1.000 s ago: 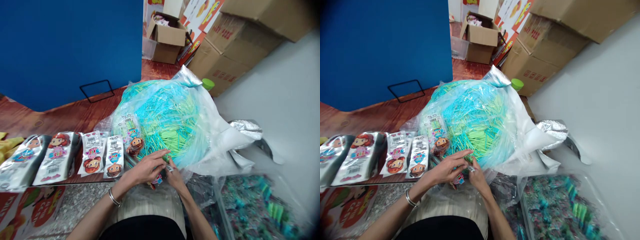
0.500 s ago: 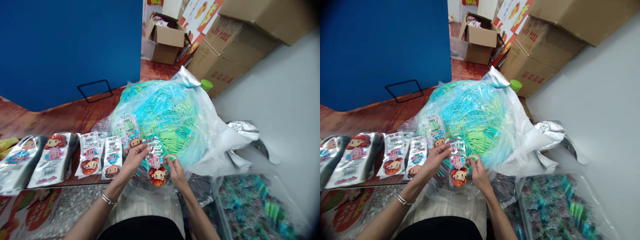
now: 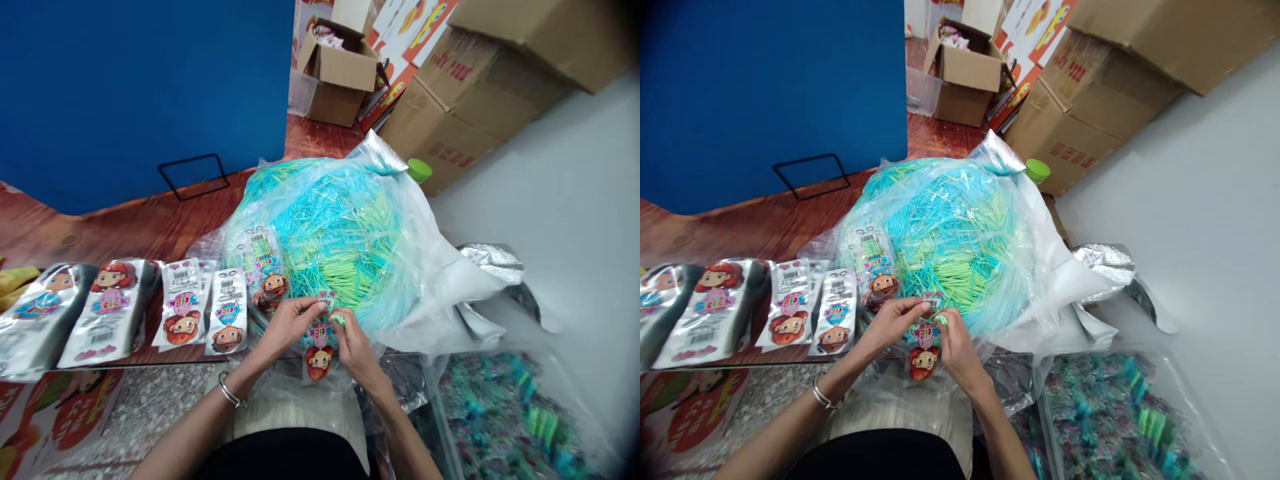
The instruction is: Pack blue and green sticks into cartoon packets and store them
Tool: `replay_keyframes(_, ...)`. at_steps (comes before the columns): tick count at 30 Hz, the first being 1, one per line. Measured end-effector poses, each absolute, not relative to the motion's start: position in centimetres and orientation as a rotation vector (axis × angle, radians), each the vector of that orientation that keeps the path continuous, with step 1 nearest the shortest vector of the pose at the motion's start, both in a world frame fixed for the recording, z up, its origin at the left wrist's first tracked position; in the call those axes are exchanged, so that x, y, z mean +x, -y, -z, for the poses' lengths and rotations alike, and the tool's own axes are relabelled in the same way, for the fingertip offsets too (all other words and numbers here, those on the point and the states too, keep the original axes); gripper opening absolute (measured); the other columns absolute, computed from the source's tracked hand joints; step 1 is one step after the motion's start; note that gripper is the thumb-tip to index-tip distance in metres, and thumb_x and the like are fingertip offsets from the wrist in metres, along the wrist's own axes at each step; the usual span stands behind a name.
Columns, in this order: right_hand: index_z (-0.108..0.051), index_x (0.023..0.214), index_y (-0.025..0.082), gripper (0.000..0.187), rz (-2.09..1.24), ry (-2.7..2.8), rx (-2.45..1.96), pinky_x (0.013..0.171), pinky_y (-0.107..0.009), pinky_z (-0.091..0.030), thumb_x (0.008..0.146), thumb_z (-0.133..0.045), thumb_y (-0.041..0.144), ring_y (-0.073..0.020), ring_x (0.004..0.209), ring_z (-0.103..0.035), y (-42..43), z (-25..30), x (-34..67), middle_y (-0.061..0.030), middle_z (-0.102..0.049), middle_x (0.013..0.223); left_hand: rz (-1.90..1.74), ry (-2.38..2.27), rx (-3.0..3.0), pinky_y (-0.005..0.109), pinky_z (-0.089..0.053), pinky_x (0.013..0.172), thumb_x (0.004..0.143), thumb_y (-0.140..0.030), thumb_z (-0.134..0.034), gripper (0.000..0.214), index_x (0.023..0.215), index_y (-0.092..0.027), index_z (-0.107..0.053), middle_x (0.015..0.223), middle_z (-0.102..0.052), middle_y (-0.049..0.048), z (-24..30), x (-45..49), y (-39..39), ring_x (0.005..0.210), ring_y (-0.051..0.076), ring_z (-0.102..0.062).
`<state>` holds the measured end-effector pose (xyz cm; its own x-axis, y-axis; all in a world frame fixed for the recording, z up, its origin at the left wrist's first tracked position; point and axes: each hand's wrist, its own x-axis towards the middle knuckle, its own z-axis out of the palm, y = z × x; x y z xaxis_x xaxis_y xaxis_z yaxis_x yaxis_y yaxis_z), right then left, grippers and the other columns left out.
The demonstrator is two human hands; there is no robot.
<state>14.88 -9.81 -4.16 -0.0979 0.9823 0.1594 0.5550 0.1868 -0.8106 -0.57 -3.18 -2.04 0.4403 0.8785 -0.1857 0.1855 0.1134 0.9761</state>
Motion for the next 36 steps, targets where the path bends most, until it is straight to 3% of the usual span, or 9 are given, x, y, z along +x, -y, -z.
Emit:
replay_keyframes(8, -0.053, 0.101, 0.020, 0.022, -1.038, 1.800, -1.435, 0.080, -0.032, -0.046, 0.095, -0.032, 0.026, -0.0165, 0.085, -0.056, 9.9, 2.3, 15.6, -0.0054, -0.059, 0.093, -0.732, -1.119, 1.140, 0.022, -0.042, 0.056, 0.069, -0.040, -0.066, 0.026, 0.069, -0.014, -0.069, 0.061, -0.065, -0.0008, 4.0, -0.7, 2.9, 0.057, 0.013, -0.056)
replay_keyframes(16, -0.052, 0.095, 0.022, 0.023, -1.072, 1.059, -1.391, 0.080, -0.036, -0.050, 0.091, -0.041, 0.041, -0.0179, 0.083, -0.064, 6.4, -0.4, 17.5, -0.0041, -0.066, 0.091, -0.751, -1.057, 1.468, 0.022, -0.042, 0.062, 0.073, -0.040, -0.066, 0.025, 0.080, -0.016, -0.065, 0.067, -0.065, -0.0010, 3.2, -0.9, 3.7, 0.064, 0.013, -0.058)
replay_keyframes(23, -0.056, 0.085, 0.021, 0.027, -1.158, 1.300, -1.544, 0.086, -0.038, -0.046, 0.087, -0.044, 0.045, -0.0208, 0.087, -0.064, 4.2, -1.8, 16.5, -0.0047, -0.070, 0.088, -0.695, -1.071, 1.713, 0.022, -0.041, 0.060, 0.076, -0.039, -0.065, 0.028, 0.094, -0.017, -0.064, 0.067, -0.064, -0.0020, 2.8, -0.4, 3.7, 0.060, 0.012, -0.057)
replay_keyframes(31, -0.046, 0.080, 0.023, 0.021, -1.294, 1.215, -1.570, 0.070, -0.036, -0.051, 0.083, -0.048, 0.044, -0.0208, 0.070, -0.067, 2.1, -1.3, 15.6, -0.0003, -0.069, 0.074, -0.777, -0.977, 1.916, 0.025, -0.043, 0.067, 0.080, -0.033, -0.061, 0.025, 0.100, -0.018, -0.063, 0.069, -0.063, -0.0001, 3.4, 0.0, 4.0, 0.068, 0.014, -0.058)
replay_keyframes(36, -0.046, 0.079, 0.023, 0.023, -1.302, 1.098, -1.525, 0.059, -0.032, -0.050, 0.078, -0.053, 0.045, -0.0204, 0.063, -0.067, 1.4, -1.0, 14.5, 0.0015, -0.067, 0.066, -0.787, -1.024, 1.713, 0.024, -0.041, 0.063, 0.078, -0.035, -0.063, 0.026, 0.096, -0.017, -0.063, 0.067, -0.061, -0.0010, 3.3, 0.0, 4.0, 0.063, 0.013, -0.055)
